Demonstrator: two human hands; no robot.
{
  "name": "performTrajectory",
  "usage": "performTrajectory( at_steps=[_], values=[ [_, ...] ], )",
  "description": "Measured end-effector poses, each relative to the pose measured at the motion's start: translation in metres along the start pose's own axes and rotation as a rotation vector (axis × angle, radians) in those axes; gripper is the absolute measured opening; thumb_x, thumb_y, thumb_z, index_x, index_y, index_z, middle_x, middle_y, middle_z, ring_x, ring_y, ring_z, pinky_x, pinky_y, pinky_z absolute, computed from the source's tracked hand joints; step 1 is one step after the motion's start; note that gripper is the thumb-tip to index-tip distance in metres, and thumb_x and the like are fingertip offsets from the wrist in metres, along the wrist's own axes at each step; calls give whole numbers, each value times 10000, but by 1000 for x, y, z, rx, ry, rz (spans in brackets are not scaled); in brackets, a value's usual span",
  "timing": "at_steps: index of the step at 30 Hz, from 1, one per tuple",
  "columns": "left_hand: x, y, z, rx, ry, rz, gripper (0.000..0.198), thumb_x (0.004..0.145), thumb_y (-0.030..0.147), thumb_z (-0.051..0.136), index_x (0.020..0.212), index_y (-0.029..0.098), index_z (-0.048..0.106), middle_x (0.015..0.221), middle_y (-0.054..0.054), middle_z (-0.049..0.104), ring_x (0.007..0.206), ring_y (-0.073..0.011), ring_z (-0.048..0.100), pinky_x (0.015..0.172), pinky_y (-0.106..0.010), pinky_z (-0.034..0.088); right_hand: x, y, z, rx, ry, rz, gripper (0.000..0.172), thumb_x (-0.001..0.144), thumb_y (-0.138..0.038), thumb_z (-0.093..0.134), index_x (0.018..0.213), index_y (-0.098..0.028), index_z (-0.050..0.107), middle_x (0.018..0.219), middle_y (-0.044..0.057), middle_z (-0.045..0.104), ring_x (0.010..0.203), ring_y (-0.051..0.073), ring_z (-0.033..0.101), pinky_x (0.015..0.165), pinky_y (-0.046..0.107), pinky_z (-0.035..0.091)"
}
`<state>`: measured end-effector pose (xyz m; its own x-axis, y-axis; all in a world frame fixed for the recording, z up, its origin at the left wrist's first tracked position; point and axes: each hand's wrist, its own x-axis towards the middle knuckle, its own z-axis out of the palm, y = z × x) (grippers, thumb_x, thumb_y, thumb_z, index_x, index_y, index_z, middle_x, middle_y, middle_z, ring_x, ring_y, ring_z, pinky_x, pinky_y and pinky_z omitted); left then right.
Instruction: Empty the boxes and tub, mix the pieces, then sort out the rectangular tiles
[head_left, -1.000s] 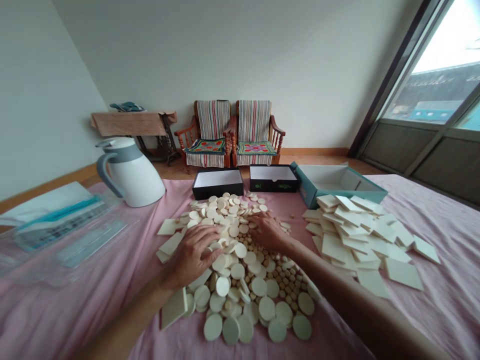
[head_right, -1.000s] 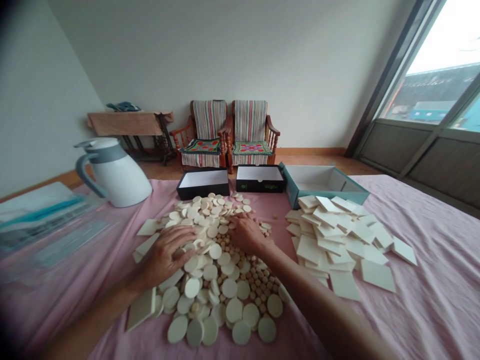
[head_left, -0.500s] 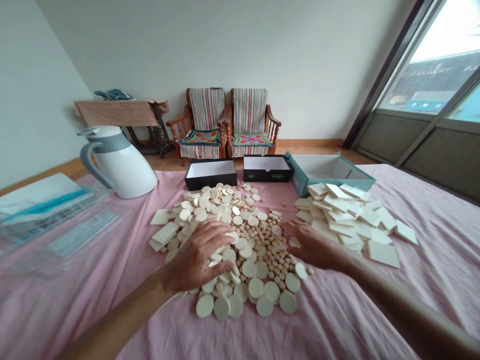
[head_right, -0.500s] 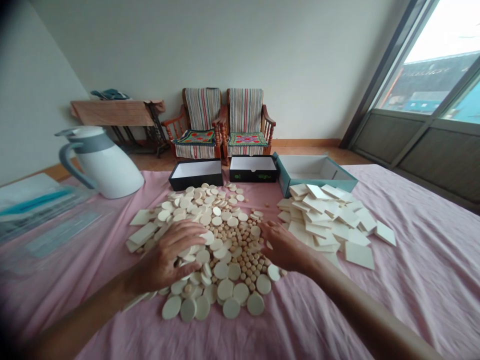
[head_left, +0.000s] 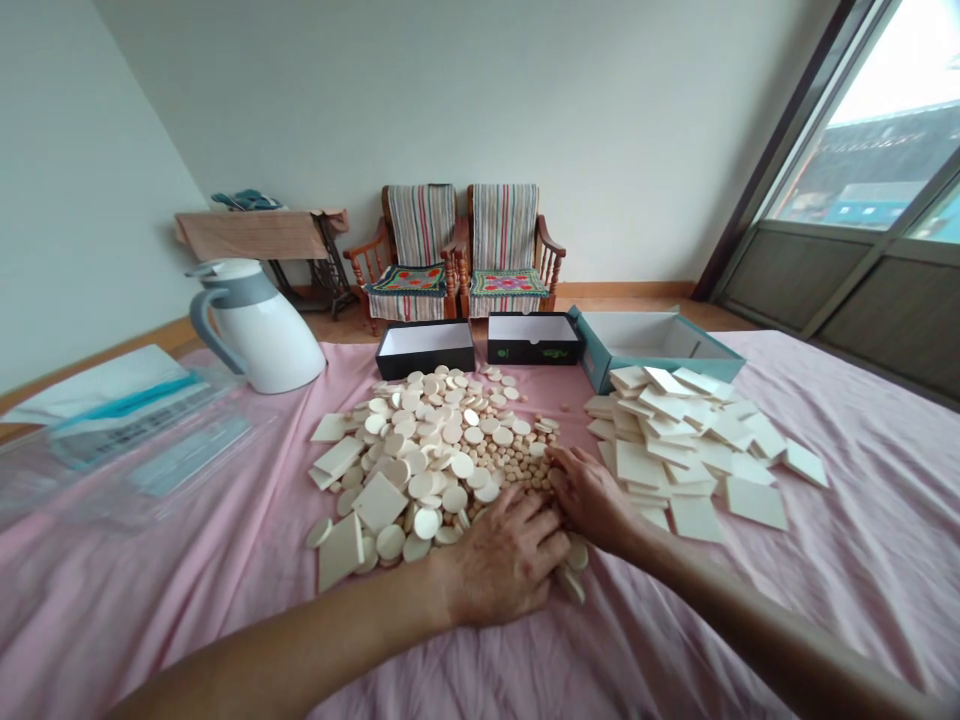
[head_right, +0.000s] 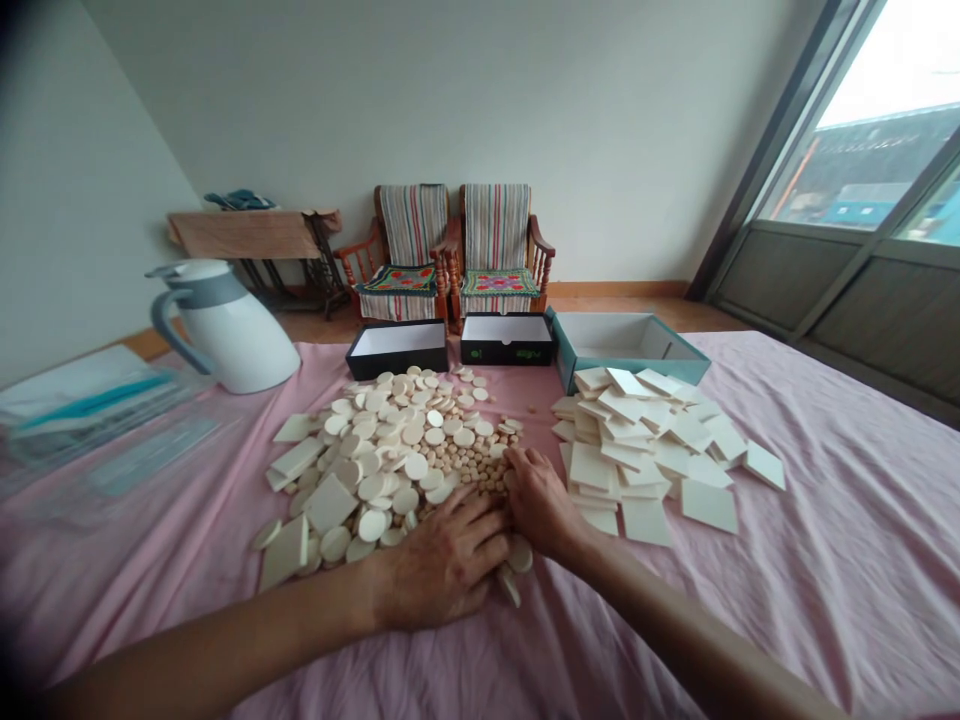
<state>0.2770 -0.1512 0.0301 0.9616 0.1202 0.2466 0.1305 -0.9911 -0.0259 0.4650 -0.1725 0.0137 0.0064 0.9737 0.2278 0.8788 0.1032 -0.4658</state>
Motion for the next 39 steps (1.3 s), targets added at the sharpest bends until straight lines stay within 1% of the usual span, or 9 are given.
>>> performTrajectory(
  at_steps=[3,8,11,20,23,27,29,34,39],
  values=[
    [-3,-1,-1,42,-2,-26,264,836,348,604,1032,174,582,1098,-102,592,1122,-284,490,1058,-490,322,1,-1,10,84,78,26,419,806,-90,427,1192,-172,565,1086,95,665,1012,215,614,913,356,469],
    [-14,-7,-7,127,-13,-87,172,908,242,503,1052,183,576,1065,-88,599,1084,-249,521,1079,-505,293,8,-19,19,155,24,31,431,781,-76,465,1177,-194,589,1112,89,679,1061,219,614,937,353,465],
    [-22,-15,-13,181,-14,-150,186,919,210,479,1075,179,575,1096,-90,596,1190,-266,475,1092,-510,270,15,-33,26,222,-6,28,446,809,-67,444,1226,-171,564,1123,106,669,1053,211,613,924,331,465],
    [-45,-43,-22,142,-31,-251,189,874,265,563,1043,184,591,1140,-96,584,1176,-261,496,1119,-533,224,42,-62,46,323,13,-52,412,801,-24,411,1133,-172,605,1084,111,642,1042,209,570,915,327,455],
    [-55,-59,-28,196,-9,-306,141,901,181,500,999,183,602,1136,-94,599,1184,-252,494,1111,-527,247,52,-73,60,356,35,-70,415,799,-30,423,1147,-185,588,1079,103,639,1067,224,550,937,367,450],
    [-72,-85,-36,270,8,-385,198,897,112,471,1013,197,607,1157,-79,615,1206,-255,486,1106,-519,274,65,-86,80,367,111,-86,516,745,0,419,1225,-161,523,1257,149,546,1195,245,471,1011,422,404],
    [-79,-99,-37,287,29,-410,214,897,111,468,1030,204,607,1159,-76,619,1210,-259,486,1101,-522,285,72,-94,86,369,94,-104,525,737,5,412,1230,-152,505,1284,161,520,1219,250,449,1027,438,384],
    [-91,-130,-37,266,96,-447,213,899,153,482,1062,202,610,1146,-84,625,1203,-269,491,1041,-480,374,96,-122,94,369,12,-77,460,748,-8,413,1176,-146,507,1183,155,576,1150,260,486,979,452,401],
    [-100,-154,-40,198,99,-491,273,911,173,477,1163,172,582,1189,-101,608,1156,-254,530,1003,-446,418,111,-133,87,404,18,-150,539,721,-57,513,1252,-137,475,1194,149,580,1155,253,507,996,413,403]
  ],
)
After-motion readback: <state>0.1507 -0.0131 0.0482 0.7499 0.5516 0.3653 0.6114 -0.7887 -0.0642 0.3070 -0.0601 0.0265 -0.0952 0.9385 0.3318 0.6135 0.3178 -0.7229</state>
